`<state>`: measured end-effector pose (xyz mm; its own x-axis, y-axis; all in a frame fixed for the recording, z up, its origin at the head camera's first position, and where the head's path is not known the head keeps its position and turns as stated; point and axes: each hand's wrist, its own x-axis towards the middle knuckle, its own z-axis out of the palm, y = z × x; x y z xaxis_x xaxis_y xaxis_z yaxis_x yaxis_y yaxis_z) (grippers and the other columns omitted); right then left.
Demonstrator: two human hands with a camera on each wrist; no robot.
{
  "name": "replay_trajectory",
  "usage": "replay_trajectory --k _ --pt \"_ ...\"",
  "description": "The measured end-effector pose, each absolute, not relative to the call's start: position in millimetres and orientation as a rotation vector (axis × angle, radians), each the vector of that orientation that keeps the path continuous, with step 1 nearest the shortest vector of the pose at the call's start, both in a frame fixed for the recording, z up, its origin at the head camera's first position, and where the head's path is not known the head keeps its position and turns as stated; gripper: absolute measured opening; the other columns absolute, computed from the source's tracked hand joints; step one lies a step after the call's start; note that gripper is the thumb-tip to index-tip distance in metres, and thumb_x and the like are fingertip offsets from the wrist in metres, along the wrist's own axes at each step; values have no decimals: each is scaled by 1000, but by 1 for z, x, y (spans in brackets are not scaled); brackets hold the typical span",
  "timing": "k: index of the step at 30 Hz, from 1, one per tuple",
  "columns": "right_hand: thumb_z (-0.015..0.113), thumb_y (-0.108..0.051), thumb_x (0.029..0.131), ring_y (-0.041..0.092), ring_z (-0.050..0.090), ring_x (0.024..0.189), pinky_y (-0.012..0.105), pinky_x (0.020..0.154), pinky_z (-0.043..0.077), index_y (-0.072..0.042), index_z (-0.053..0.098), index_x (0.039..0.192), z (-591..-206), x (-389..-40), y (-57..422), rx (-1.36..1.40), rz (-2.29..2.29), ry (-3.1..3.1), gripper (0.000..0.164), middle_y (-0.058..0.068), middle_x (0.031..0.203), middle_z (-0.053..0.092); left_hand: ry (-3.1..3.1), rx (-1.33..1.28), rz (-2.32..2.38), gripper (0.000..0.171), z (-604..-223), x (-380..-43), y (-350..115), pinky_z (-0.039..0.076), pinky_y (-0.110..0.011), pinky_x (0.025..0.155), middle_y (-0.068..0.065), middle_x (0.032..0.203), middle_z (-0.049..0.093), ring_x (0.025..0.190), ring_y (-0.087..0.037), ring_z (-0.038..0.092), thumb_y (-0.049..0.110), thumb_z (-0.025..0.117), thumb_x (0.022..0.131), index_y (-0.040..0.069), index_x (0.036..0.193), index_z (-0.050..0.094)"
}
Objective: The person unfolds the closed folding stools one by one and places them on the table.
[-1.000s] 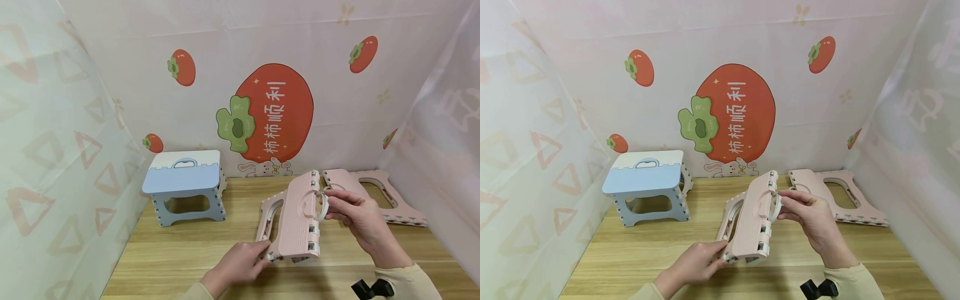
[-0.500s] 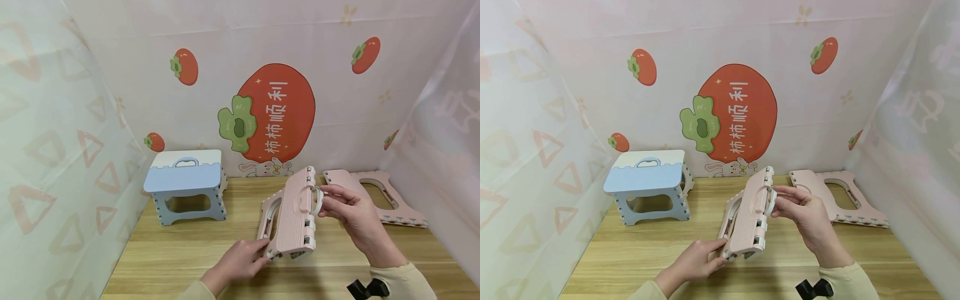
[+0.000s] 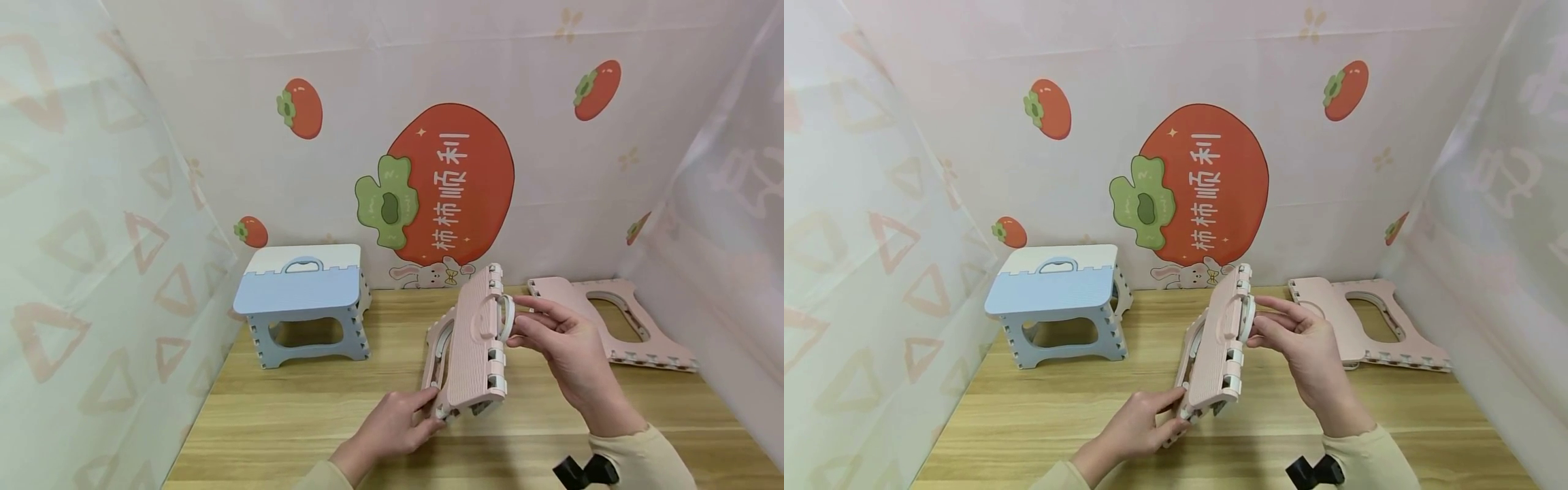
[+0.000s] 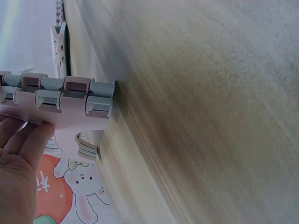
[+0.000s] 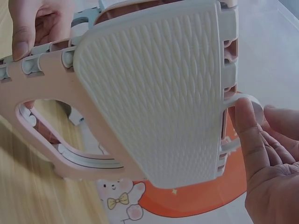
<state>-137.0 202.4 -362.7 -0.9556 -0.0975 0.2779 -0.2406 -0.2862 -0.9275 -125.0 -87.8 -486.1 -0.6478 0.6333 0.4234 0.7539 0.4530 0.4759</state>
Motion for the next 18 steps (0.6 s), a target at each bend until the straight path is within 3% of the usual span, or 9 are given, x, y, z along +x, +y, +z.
replay_trajectory --k 7,13,18 --pt "60 4 100 21 75 84 36 81 63 12 59 131 -366 -136 199 438 2315 -1880 31 12 105 77 -2505 -1175 -976 41 -489 -123 -90 58 -16 75 -4 99 78 84 -6 71 28 75 94 5 127 67" --pt "57 6 101 24 75 82 38 78 63 20 57 125 -371 -136 198 454 2283 -1839 28 15 98 76 -2482 -1160 -988 48 -489 -122 -91 61 -23 82 -13 112 76 97 -16 75 29 76 94 0 131 67" --pt "57 3 102 25 76 82 39 80 63 13 64 123 -378 -135 201 424 2279 -1889 24 14 98 76 -2475 -1146 -1009 51 -490 -122 -92 60 -25 86 -16 116 74 103 -20 73 32 75 95 -3 131 66"
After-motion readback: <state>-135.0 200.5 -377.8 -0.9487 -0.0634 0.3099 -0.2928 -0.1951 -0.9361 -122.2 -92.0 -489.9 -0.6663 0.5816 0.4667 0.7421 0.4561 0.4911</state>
